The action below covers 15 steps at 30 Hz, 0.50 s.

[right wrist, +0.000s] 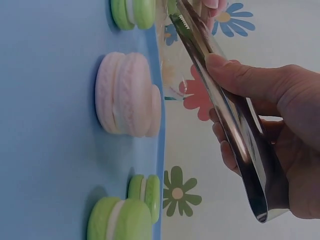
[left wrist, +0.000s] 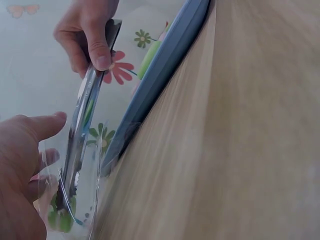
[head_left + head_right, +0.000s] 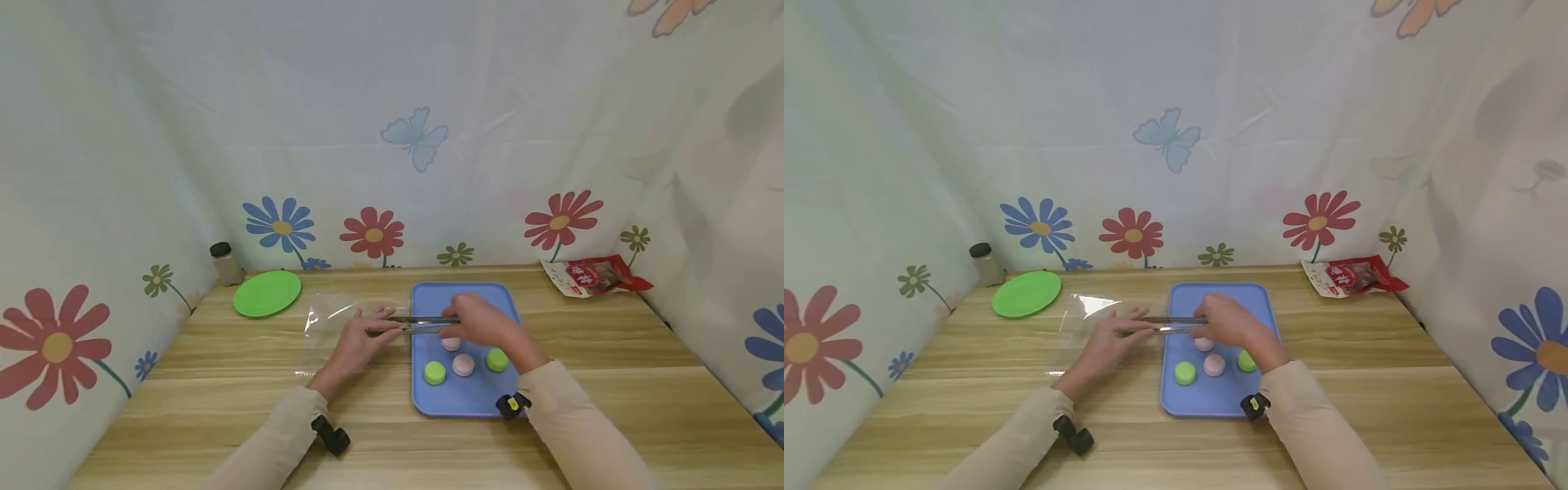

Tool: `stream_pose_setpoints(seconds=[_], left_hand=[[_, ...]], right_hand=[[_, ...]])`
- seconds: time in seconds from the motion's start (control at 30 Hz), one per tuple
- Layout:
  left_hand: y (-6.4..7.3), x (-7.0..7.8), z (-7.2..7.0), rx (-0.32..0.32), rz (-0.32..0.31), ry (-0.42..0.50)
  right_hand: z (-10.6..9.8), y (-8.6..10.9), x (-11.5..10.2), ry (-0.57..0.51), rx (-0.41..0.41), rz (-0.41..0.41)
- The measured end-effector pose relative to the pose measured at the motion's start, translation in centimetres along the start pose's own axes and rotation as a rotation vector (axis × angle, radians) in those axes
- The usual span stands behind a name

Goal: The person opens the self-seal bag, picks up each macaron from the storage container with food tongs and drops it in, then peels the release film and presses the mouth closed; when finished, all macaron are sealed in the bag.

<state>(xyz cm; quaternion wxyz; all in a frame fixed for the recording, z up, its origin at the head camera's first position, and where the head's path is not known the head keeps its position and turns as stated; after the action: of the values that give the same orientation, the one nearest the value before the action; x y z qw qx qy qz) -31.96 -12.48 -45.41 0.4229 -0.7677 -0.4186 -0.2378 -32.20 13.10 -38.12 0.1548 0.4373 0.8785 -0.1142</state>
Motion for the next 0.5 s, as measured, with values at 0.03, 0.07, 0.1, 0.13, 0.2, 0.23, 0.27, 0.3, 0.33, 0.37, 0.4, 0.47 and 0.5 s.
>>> stream_pose_setpoints(seconds=[0.03, 0.07, 0.1, 0.13, 0.2, 0.23, 0.27, 0.3, 0.33, 0.37, 0.4, 0.47, 0.5], left_hand=[[-0.01, 0.03, 0.0, -0.001, 0.002, 0.005], [-0.02, 0.06, 0.0, -0.001, 0.004, 0.008], [-0.04, 0.12, 0.0, -0.001, 0.006, 0.012], [0.0, 0.14, -0.02, 0.0, 0.004, 0.012], [0.05, 0.19, -0.06, 0.006, 0.001, 0.01], [0.05, 0.18, -0.08, 0.01, 0.0, 0.002], [0.06, 0.29, -0.12, 0.016, -0.001, -0.007], [0.05, 0.36, -0.17, 0.02, -0.001, -0.016], [0.06, 0.43, -0.21, 0.024, -0.004, -0.025], [0.04, 0.49, -0.25, 0.027, -0.009, -0.032], [0.02, 0.55, -0.29, 0.03, -0.015, -0.039], [-0.01, 0.62, -0.36, 0.027, -0.032, -0.042], [-0.02, 0.58, -0.38, 0.023, -0.039, -0.039]], right_hand=[[0.02, -0.1, -0.07, 0.0, -0.004, -0.001], [0.03, -0.19, -0.18, 0.003, -0.008, -0.003], [0.05, -0.3, -0.25, 0.004, -0.013, -0.003], [0.1, -0.42, -0.31, 0.01, -0.019, -0.005], [0.14, -0.55, -0.41, 0.017, -0.024, -0.008], [0.17, -0.58, -0.37, 0.018, -0.025, -0.011], [0.15, -0.57, -0.35, 0.012, -0.026, -0.006], [0.12, -0.52, -0.3, 0.004, -0.028, 0.004], [0.07, -0.47, -0.25, -0.004, -0.027, 0.012], [0.03, -0.41, -0.19, -0.013, -0.026, 0.024], [-0.03, -0.35, -0.15, -0.021, -0.026, 0.036], [-0.14, -0.31, -0.16, -0.029, -0.026, 0.05], [-0.17, -0.33, -0.2, -0.025, -0.027, 0.045]])
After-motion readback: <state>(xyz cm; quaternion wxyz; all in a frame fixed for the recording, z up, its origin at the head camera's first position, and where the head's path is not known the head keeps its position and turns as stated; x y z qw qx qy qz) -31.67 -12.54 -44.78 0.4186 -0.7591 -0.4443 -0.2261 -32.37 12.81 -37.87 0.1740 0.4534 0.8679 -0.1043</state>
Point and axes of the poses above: each hand's wrist, its own y-axis away from the middle knuckle, its own z-axis out of the palm, x = y × z, the point moved 1 cm from there along -y, towards the middle knuckle, and after that the axes turned 1 degree about -y, right-handed, at the moved point
